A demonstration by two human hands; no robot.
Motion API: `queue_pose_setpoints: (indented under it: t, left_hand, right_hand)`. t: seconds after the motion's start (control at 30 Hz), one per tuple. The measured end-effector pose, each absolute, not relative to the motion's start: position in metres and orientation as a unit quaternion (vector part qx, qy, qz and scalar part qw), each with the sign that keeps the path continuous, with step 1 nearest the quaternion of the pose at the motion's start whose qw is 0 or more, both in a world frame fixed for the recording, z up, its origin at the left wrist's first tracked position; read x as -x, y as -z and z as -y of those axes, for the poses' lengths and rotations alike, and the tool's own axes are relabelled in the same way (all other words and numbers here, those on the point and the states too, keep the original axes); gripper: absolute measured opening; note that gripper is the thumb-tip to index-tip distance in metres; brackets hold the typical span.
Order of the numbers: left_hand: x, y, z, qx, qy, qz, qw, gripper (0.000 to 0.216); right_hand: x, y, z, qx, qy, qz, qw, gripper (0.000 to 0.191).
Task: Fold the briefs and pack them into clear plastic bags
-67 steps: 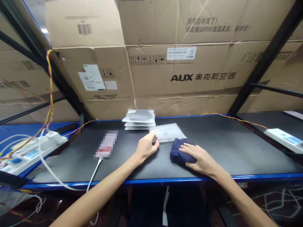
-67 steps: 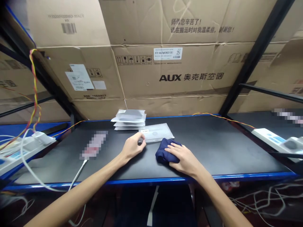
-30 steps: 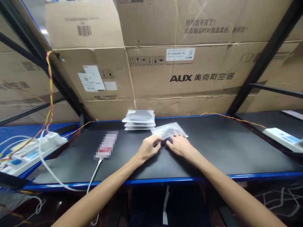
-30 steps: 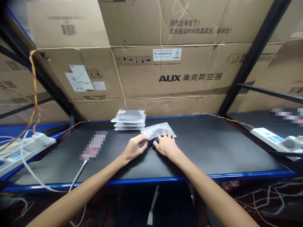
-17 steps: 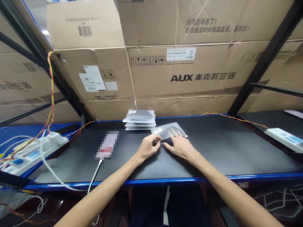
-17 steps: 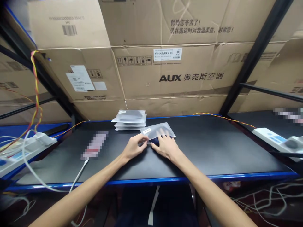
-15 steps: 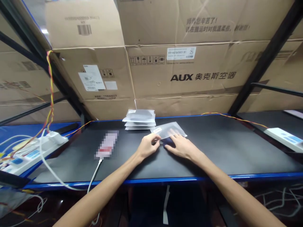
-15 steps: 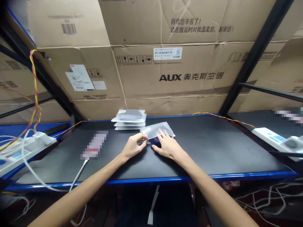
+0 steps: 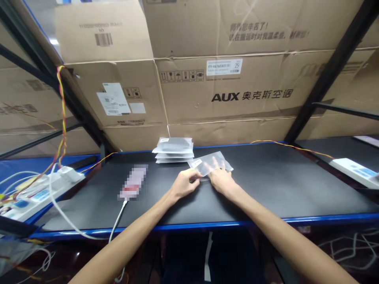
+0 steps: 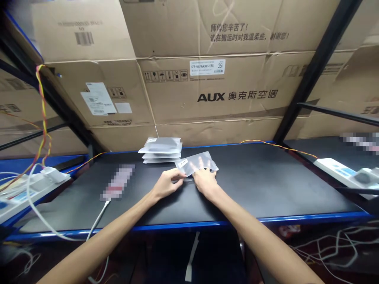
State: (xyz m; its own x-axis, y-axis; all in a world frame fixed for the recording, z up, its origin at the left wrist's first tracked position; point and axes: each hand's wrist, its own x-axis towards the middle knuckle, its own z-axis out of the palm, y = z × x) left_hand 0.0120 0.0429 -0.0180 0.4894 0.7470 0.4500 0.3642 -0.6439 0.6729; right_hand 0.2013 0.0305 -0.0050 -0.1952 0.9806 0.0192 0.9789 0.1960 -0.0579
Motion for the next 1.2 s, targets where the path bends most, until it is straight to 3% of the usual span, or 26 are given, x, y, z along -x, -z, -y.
queue_pose_setpoints:
  t: [0.1, 0.37, 0.5, 0.73, 0.8, 0.9, 1.03, 1.13, 1.2]
  left_hand:
    - [-0.011, 0.019, -0.044, -0.823, -0.375, -0.341, 0.258, 0.019]
    - [-0.012, 0.017, -0.043, -0.814, -0.378, -0.352, 0.265, 0.018]
    - [-0.012, 0.016, -0.042, -0.827, -0.373, -0.330, 0.262, 0.021]
    - [-0.008, 0.018, -0.048, -0.842, -0.360, -0.361, 0.175, 0.016]
    - [-0.006, 0.017, -0.049, -0.841, -0.359, -0.376, 0.153, 0.014]
    - [-0.003, 0.015, -0.048, -0.840, -0.349, -0.399, 0.118, 0.017]
    - [-0.001, 0.012, -0.046, -0.872, -0.301, -0.385, 0.013, 0.047]
    - [-0.003, 0.013, -0.048, -0.917, -0.252, -0.308, -0.028, 0.065]
    - [-0.004, 0.015, -0.049, -0.935, -0.224, -0.276, -0.004, 0.061]
  right_hand:
    - [-0.196, 0.006, -0.029, 0.647, -0.013, 0.762, 0.026, 0.067]
    - [-0.206, 0.006, -0.013, 0.623, -0.009, 0.781, 0.053, 0.057]
    - [-0.203, 0.005, -0.019, 0.647, -0.022, 0.761, 0.044, 0.066]
    - [-0.205, 0.011, -0.016, 0.613, -0.007, 0.786, 0.075, 0.057]
    - [-0.216, 0.012, -0.007, 0.576, -0.012, 0.811, 0.097, 0.054]
    - [-0.241, 0.013, 0.006, 0.476, -0.071, 0.853, 0.201, 0.044]
    - [-0.277, 0.012, 0.013, 0.486, -0.121, 0.795, 0.343, 0.034]
    - [-0.299, 0.015, 0.007, 0.513, -0.076, 0.771, 0.369, 0.033]
    - [-0.310, 0.018, 0.000, 0.501, -0.035, 0.792, 0.346, 0.036]
